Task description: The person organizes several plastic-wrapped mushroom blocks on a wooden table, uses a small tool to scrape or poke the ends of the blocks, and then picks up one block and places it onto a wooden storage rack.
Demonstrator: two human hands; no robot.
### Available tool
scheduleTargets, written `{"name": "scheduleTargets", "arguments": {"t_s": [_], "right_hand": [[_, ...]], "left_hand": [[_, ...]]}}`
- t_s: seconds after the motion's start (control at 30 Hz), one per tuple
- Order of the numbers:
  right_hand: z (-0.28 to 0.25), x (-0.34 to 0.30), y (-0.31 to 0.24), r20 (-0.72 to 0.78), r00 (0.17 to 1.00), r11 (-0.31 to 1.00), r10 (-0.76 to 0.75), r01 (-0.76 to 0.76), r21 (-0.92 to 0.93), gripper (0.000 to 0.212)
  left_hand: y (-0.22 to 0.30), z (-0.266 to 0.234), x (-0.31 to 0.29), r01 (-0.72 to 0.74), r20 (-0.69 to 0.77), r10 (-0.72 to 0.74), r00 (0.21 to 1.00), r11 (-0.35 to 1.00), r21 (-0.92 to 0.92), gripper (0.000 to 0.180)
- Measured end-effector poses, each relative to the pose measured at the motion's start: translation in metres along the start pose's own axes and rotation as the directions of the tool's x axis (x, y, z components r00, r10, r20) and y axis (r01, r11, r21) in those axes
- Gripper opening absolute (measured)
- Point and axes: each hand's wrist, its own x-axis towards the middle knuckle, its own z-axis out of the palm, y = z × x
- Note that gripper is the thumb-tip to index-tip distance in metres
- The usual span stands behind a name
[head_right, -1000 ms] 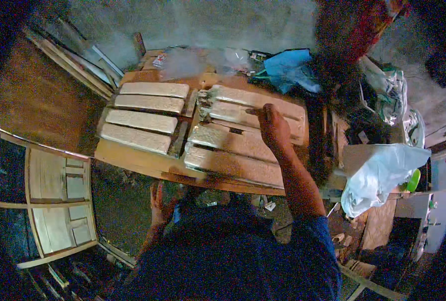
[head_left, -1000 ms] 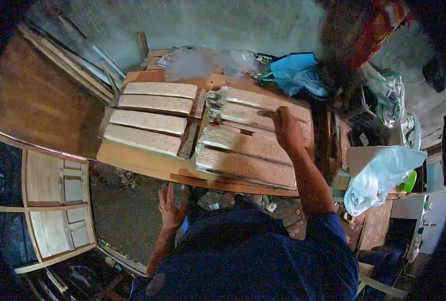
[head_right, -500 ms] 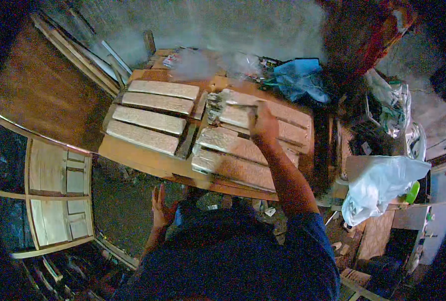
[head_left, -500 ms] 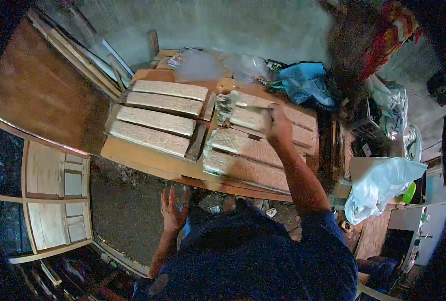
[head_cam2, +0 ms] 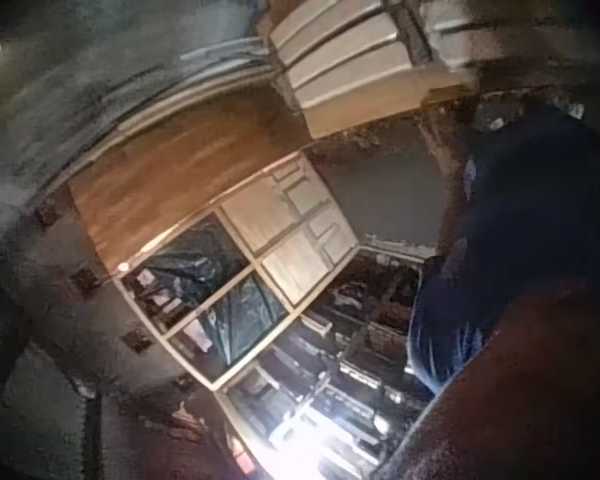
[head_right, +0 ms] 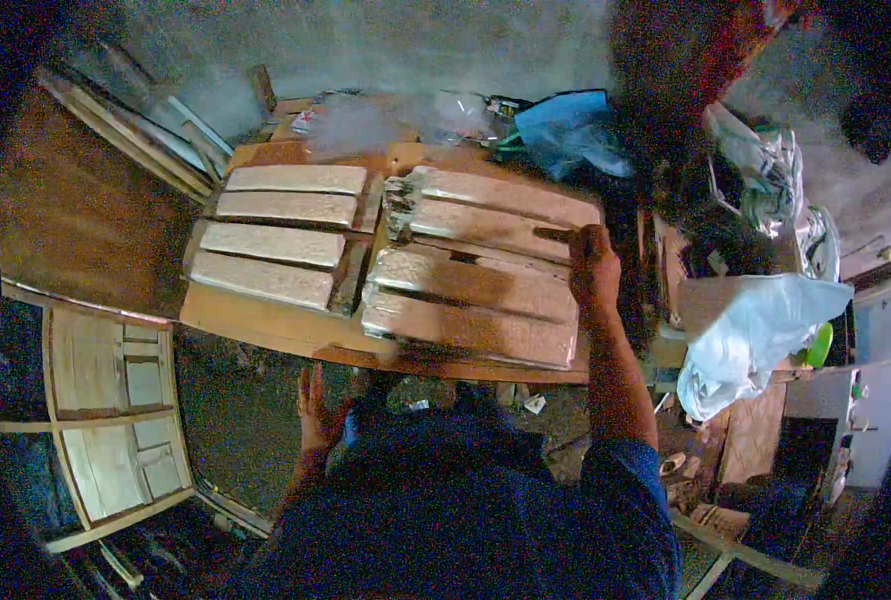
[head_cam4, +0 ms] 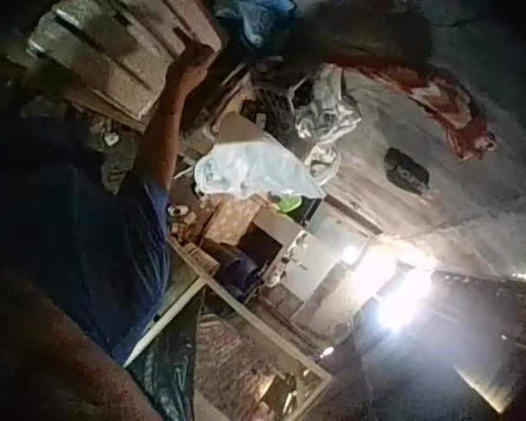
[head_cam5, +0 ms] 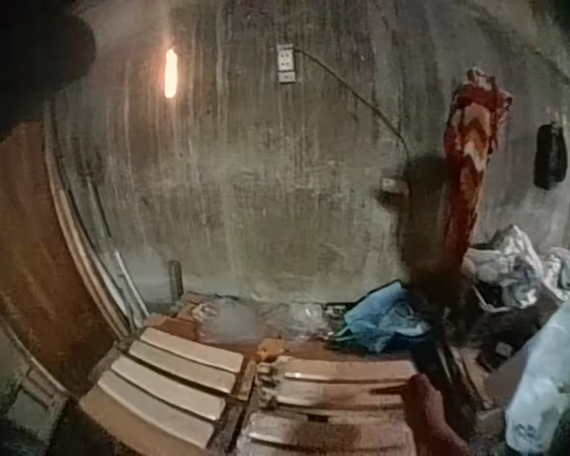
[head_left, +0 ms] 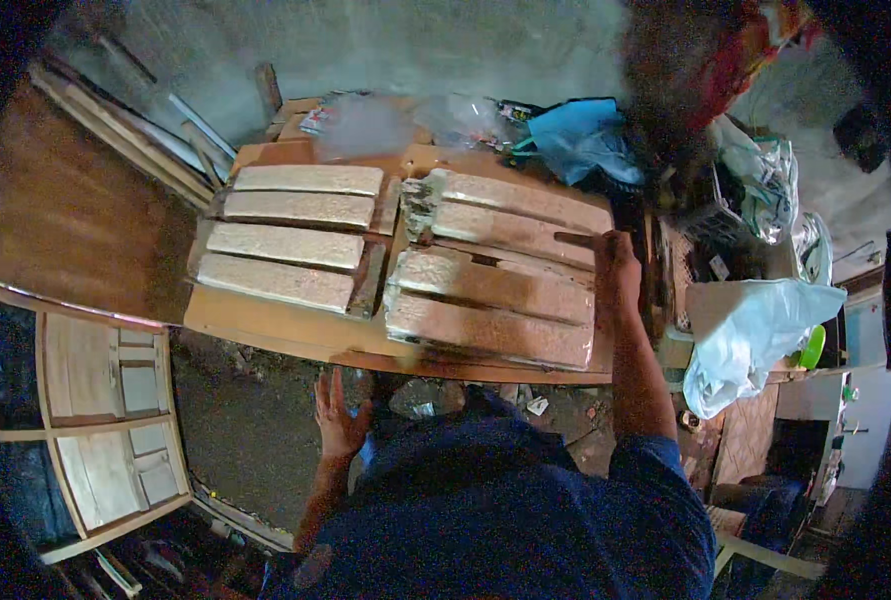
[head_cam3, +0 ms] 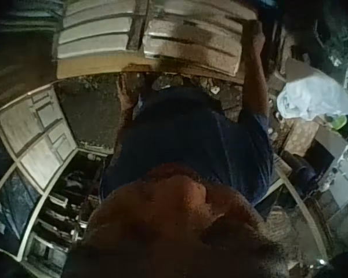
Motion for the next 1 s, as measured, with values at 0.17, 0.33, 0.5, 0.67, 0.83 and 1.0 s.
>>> {"name": "scheduleTargets", "arguments": {"t_s": [0.17, 0.33, 0.5, 0.67, 0.83, 1.0], "right_hand": [[-0.026, -0.006, 0.007, -0.068, 0.978, 0.977, 0.197, -0.19, 0.101, 0.029], [-0.039, -0.005, 0.041, -0.076, 0.968, 0.97, 0.24, -0.241, 0.0, 0.028], [-0.05, -0.011, 0.053, -0.097, 0.978, 0.971, 0.185, -0.197, -0.134, 0.025], [-0.058, -0.007, 0.094, -0.145, 0.975, 0.985, 0.17, -0.172, -0.001, 0.022], [-0.067, -0.012, 0.115, -0.276, 0.96, 0.962, -0.05, -0.028, -0.27, 0.022], [-0.056, 0.01, 0.08, -0.361, 0.928, 0.955, 0.09, -0.184, -0.233, 0.023]], "left_hand": [[0.003, 0.0, 0.01, -0.052, 0.016, 0.052, 0.999, 0.998, 0.02, 0.085], [0.013, -0.002, 0.021, -0.135, 0.025, 0.134, 0.991, 0.989, 0.052, 0.081], [0.018, -0.003, 0.018, -0.067, 0.053, 0.06, 0.997, 0.988, 0.141, 0.078], [0.016, 0.001, 0.019, -0.068, 0.054, 0.063, 0.997, 0.994, 0.085, 0.081], [0.007, -0.004, 0.01, -0.054, 0.068, 0.048, 0.997, 0.995, 0.084, 0.086], [-0.001, -0.007, 0.004, -0.021, 0.066, 0.013, 0.998, 0.993, 0.116, 0.091]]}}
